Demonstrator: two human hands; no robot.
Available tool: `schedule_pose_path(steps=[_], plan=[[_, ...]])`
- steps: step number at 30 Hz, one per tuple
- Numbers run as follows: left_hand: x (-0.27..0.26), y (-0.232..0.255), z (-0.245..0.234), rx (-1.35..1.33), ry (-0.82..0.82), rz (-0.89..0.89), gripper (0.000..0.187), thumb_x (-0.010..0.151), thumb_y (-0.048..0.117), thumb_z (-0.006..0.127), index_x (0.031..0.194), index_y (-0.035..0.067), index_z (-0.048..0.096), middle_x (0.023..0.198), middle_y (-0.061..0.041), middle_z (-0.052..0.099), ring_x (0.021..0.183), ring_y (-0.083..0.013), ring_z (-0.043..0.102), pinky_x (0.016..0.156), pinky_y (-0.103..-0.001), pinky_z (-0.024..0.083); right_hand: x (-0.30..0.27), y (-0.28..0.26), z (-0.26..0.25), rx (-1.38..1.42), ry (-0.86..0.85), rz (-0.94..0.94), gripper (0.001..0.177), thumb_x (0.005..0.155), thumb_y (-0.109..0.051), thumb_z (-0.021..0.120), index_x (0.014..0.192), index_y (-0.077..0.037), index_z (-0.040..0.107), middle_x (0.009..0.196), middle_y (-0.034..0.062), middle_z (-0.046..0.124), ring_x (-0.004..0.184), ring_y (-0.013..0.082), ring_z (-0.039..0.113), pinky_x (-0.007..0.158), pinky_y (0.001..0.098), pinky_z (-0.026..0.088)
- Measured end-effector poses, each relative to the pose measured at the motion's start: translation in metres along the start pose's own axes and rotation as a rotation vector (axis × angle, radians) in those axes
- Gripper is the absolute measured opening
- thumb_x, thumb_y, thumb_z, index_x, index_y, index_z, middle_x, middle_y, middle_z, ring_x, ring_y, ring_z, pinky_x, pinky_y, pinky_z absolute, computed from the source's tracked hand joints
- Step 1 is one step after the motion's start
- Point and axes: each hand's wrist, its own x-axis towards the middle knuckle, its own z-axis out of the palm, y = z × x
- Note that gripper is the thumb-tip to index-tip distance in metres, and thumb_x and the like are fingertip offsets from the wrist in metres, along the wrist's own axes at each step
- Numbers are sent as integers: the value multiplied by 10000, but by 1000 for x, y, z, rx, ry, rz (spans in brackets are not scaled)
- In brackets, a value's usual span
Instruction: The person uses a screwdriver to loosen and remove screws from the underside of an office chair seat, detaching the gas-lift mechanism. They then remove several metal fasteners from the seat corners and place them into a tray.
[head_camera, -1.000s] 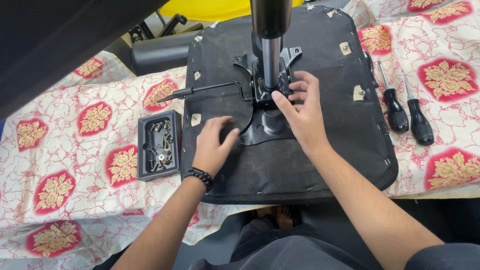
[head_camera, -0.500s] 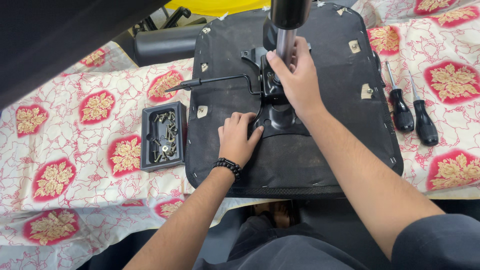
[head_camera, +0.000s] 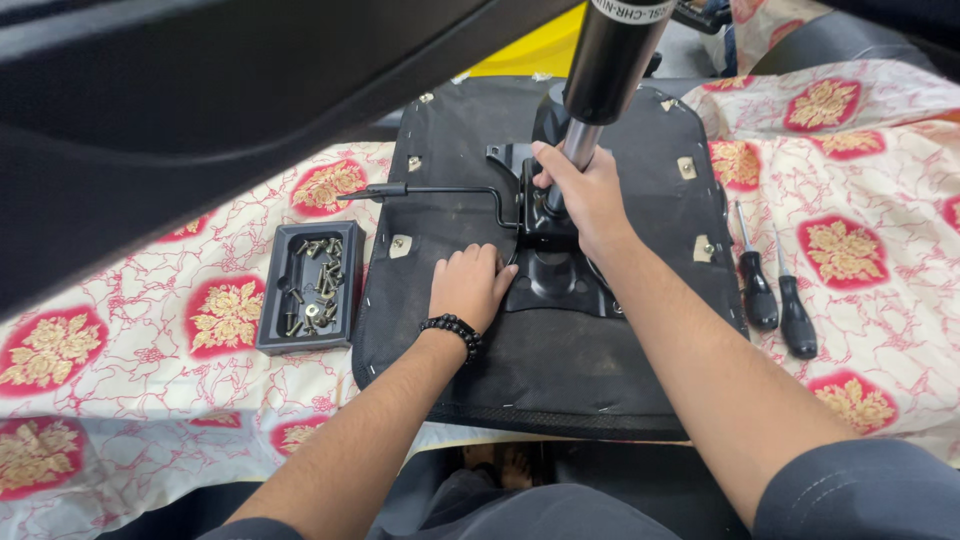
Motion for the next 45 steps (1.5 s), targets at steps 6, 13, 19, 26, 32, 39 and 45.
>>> schedule_pose_path(steps=[6,13,19,26,32,39,45], plan=[[9,-2,10,137,60,170,251,994,359,589,923,124,639,870,-70,683,810,-270,666,749,-430,485,7,1,8,-59,118,46,182,859,-108,718,739,-74,586,623,12,604,553,92,565,554,251,448],[13,-9,13,80,26,248,212,1027,284,545,927,117,628,873,-66,689,814,-253,682,752,-417,489,11,9,22,55,275,6,141,811,-33,678,727,-56,567,585,28,564,485,107,538,487,265,435],[11,-8,12,46,22,235,204,1019,274,543,926,115,630,870,-71,697,823,-262,683,753,-418,489,14,18,21,40,331,3,131,820,-34,670,713,-44,595,577,29,563,475,114,535,477,267,425],[14,-2,4,-10,-52,181,220,1013,289,532,938,114,643,880,-78,708,831,-277,692,767,-437,491,13,15,16,31,296,14,127,809,-34,674,707,-25,599,573,37,566,486,120,538,496,271,438],[14,1,1,2,-29,154,217,996,291,545,934,115,656,880,-80,711,833,-289,695,769,-452,505,12,9,19,20,283,7,113,798,-61,684,712,-22,622,582,32,573,484,113,536,491,267,435],[16,0,8,56,-38,195,233,1016,277,536,938,82,636,883,-109,712,823,-304,703,755,-451,541,14,9,16,35,256,14,116,783,-65,704,715,-25,618,594,24,580,486,103,545,489,261,453],[12,4,19,30,39,156,248,1027,271,536,917,62,612,861,-124,711,822,-311,709,734,-444,560,18,6,15,60,242,-18,122,788,-52,698,713,-30,605,573,30,569,468,107,533,468,265,435]])
